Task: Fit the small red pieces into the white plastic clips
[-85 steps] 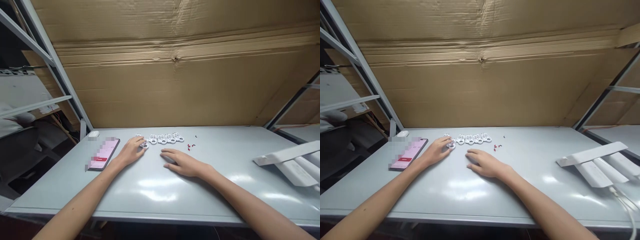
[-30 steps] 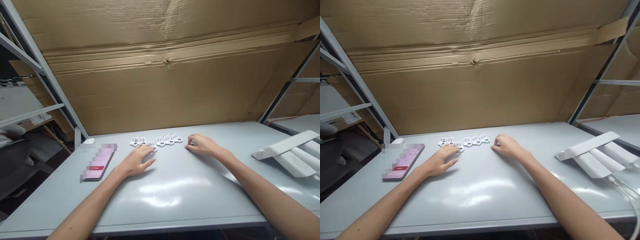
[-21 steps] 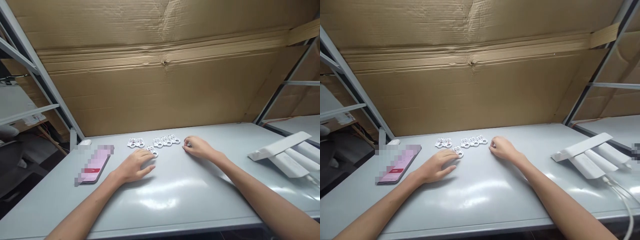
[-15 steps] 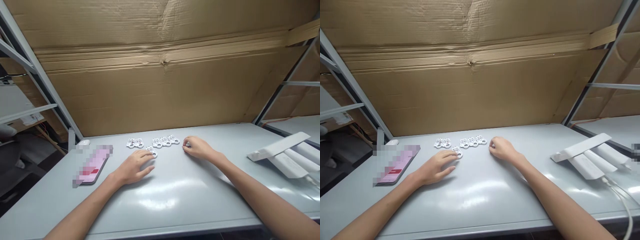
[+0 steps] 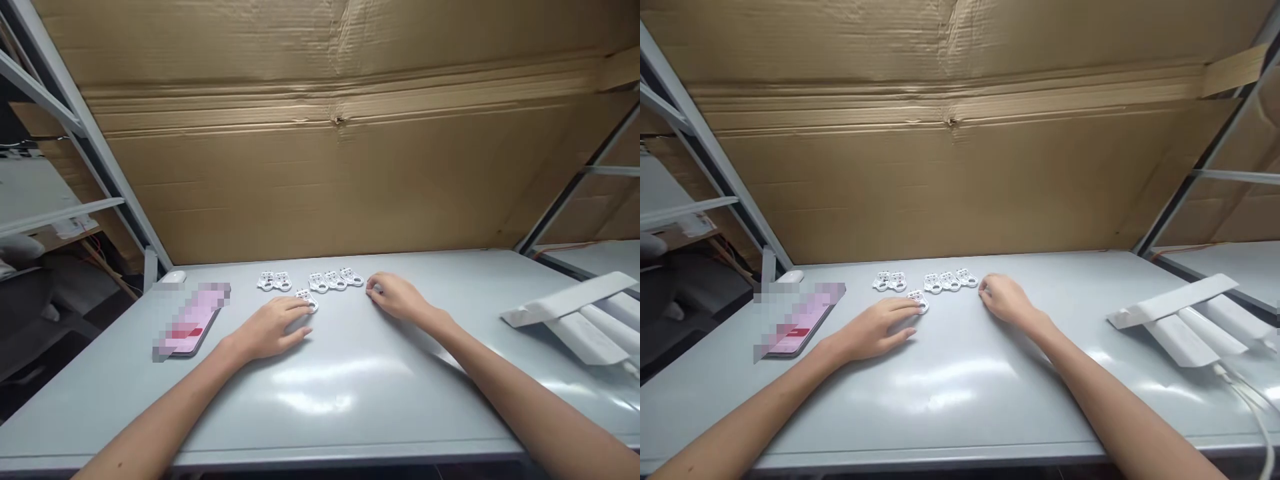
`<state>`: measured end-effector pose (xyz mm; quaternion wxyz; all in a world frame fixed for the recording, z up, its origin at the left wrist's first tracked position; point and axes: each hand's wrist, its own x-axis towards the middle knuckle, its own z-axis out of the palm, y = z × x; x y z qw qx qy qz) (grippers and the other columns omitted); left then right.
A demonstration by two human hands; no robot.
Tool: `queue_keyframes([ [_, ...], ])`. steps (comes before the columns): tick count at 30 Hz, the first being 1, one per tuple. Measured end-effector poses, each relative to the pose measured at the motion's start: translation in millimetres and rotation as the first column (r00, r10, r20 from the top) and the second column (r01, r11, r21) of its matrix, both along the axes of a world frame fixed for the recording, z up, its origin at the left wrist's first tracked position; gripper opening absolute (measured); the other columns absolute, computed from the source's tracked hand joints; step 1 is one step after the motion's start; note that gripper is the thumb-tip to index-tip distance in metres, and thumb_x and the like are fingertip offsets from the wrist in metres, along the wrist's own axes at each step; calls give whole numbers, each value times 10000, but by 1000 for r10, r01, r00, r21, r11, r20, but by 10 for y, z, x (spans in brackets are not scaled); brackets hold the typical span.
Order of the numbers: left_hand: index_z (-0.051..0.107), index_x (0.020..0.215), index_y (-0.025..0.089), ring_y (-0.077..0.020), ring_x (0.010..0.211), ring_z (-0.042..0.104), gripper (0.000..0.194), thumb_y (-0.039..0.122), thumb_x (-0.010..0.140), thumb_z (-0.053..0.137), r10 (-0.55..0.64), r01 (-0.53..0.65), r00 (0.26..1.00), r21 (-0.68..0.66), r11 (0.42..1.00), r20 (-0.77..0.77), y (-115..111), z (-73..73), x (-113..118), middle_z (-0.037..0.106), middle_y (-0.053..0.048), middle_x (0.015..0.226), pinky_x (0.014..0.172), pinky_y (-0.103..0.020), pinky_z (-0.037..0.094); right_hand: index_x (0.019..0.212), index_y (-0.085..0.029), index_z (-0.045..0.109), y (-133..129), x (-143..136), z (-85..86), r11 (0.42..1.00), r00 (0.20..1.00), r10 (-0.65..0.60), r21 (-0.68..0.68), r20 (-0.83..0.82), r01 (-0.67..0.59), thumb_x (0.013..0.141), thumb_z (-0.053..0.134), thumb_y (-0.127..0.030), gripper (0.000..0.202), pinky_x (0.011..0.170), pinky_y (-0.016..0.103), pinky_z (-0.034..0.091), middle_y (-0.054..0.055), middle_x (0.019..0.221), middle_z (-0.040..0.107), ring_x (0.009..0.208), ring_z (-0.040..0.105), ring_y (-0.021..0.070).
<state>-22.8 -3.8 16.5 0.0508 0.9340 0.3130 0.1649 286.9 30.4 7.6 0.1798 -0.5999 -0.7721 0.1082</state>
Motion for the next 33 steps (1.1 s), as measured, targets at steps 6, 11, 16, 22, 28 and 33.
queue_keyframes([
  [6, 618, 1264, 227, -258, 1234, 553, 346, 370, 975, 491, 3, -3, 1000, 11, 1000, -5, 7, -20, 3, 609, -83, 1330, 1058, -407, 422, 926, -243, 611, -24, 16, 40, 999, 991, -25, 20, -134, 28, 871, 472, -270, 152, 695, 333, 449, 49, 908, 716, 826, 637, 241],
  [11, 634, 1232, 214, -252, 1196, 579, 316, 334, 975, 493, -2, 1, 1000, 16, 1000, 9, 18, -25, 6, 632, -80, 1295, 1041, -403, 437, 915, -244, 585, -86, -32, 112, 999, 987, -24, 32, -161, 29, 887, 433, -279, 158, 664, 318, 444, 44, 903, 721, 774, 648, 219],
  [16, 638, 1215, 229, -252, 1185, 588, 299, 324, 972, 491, 2, -2, 1000, 13, 1000, 22, 12, -21, -1, 639, -77, 1280, 1032, -408, 446, 881, -241, 597, -101, -62, 109, 997, 985, -13, 68, -173, 25, 869, 439, -259, 159, 634, 317, 444, 34, 878, 727, 706, 637, 204],
  [22, 630, 1224, 229, -268, 1231, 550, 306, 324, 966, 495, 14, -15, 1000, 34, 999, 27, 5, -54, -2, 590, -96, 1338, 1046, -422, 441, 909, -232, 656, -98, -207, 91, 996, 865, 85, 62, -494, -62, 871, 517, -382, 208, 705, 344, 512, 60, 1011, 733, 875, 671, 236],
  [28, 615, 1258, 186, -320, 1277, 501, 351, 317, 954, 498, 157, -160, 987, 100, 982, 38, 31, -90, -4, 527, -144, 1393, 1065, -473, 419, 1008, -203, 701, -132, -322, 102, 974, 628, -86, -199, -774, -111, 848, 619, -497, 344, 853, 369, 542, 109, 1125, 697, 1084, 637, 267],
  [33, 606, 1291, 224, -309, 1312, 478, 376, 395, 978, 490, 110, -109, 993, 31, 994, -29, 32, -74, -30, 490, -111, 1450, 1081, -455, 408, 969, -193, 718, -109, -336, -2, 937, 446, -170, -284, -879, -203, 802, 705, -488, 339, 884, 338, 556, 100, 1070, 685, 995, 654, 222],
])
